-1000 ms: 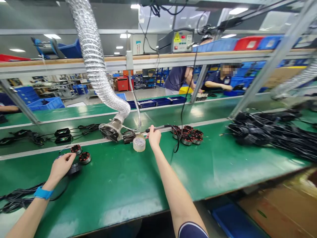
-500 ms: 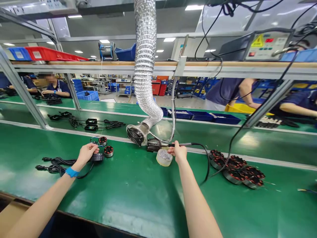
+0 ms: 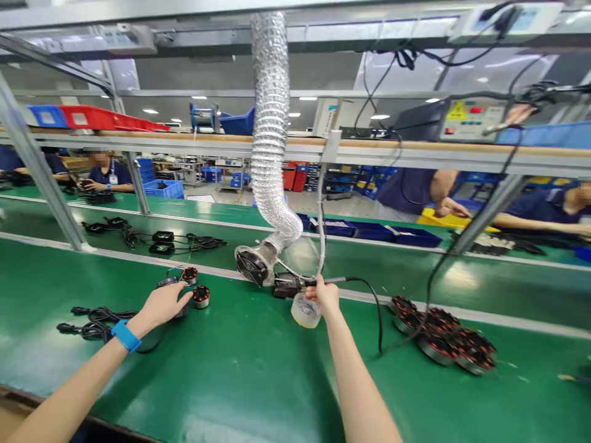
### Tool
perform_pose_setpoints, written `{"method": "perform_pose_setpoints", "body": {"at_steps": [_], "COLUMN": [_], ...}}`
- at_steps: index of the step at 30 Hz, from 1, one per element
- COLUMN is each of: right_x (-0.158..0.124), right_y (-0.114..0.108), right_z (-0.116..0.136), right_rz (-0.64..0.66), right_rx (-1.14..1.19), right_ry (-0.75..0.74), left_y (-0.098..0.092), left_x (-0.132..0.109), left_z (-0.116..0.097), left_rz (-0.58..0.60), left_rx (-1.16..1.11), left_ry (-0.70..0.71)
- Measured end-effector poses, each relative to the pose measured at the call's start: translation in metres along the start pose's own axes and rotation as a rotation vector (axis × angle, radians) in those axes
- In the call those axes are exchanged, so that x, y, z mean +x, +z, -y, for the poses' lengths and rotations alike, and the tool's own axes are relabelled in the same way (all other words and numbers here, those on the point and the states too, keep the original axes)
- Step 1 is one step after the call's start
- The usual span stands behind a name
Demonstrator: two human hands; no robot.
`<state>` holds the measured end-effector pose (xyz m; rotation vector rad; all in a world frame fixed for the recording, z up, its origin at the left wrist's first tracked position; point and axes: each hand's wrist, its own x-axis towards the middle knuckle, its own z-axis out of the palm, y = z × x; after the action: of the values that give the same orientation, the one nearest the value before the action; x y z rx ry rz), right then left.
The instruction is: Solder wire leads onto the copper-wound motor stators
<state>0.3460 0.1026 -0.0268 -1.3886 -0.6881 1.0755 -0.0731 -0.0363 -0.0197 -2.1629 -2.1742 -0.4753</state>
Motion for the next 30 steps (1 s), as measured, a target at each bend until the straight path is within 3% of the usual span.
{"method": "perform_pose_setpoints", "body": {"at_steps": [4, 7, 13, 16, 19, 22, 25, 28, 30], "right_x": [-0.006, -0.015, -0.050, -0.077, -0.108, -0.137, -0.161, -0.182, -0.196], "right_y": [0.007, 0.008, 0.006, 0.013, 0.034, 0.069, 0.103, 0.124, 0.132], "right_z": [0.005, 0.006, -0.015, -0.027, -0.034, -0.038, -0.049, -0.069, -0.084], "right_rz": [0.139, 0.150, 0.050, 0.053, 0.148, 0.258, 0.372, 0.507, 0.582], "right_rx": [0.057, 0.117, 0.205, 0.226, 0.170, 0.091, -0.005, -0.166, -0.286], "right_ry": [0.122, 0.163, 0.128, 0.009, -0.134, -0.283, -0.432, -0.630, -0.865], "left_y": [-0.006, -0.008, -0.013, -0.021, -0.027, -0.024, -0.014, -0.007, -0.006], "left_x": [0.004, 0.006, 0.005, 0.008, 0.018, 0.039, 0.065, 0.085, 0.093], "left_z": [0.006, 0.015, 0.022, 0.023, 0.013, -0.010, -0.030, -0.031, -0.024], "left_rz": [0.106, 0.150, 0.008, -0.063, -0.078, 0.045, 0.196, 0.287, 0.337], "left_rx": [-0.083, -0.167, -0.097, -0.152, -0.201, -0.085, 0.055, 0.067, 0.049], "left_ry": [-0.027, -0.092, -0.150, -0.185, -0.150, -0.022, 0.008, -0.005, 0.012]}}
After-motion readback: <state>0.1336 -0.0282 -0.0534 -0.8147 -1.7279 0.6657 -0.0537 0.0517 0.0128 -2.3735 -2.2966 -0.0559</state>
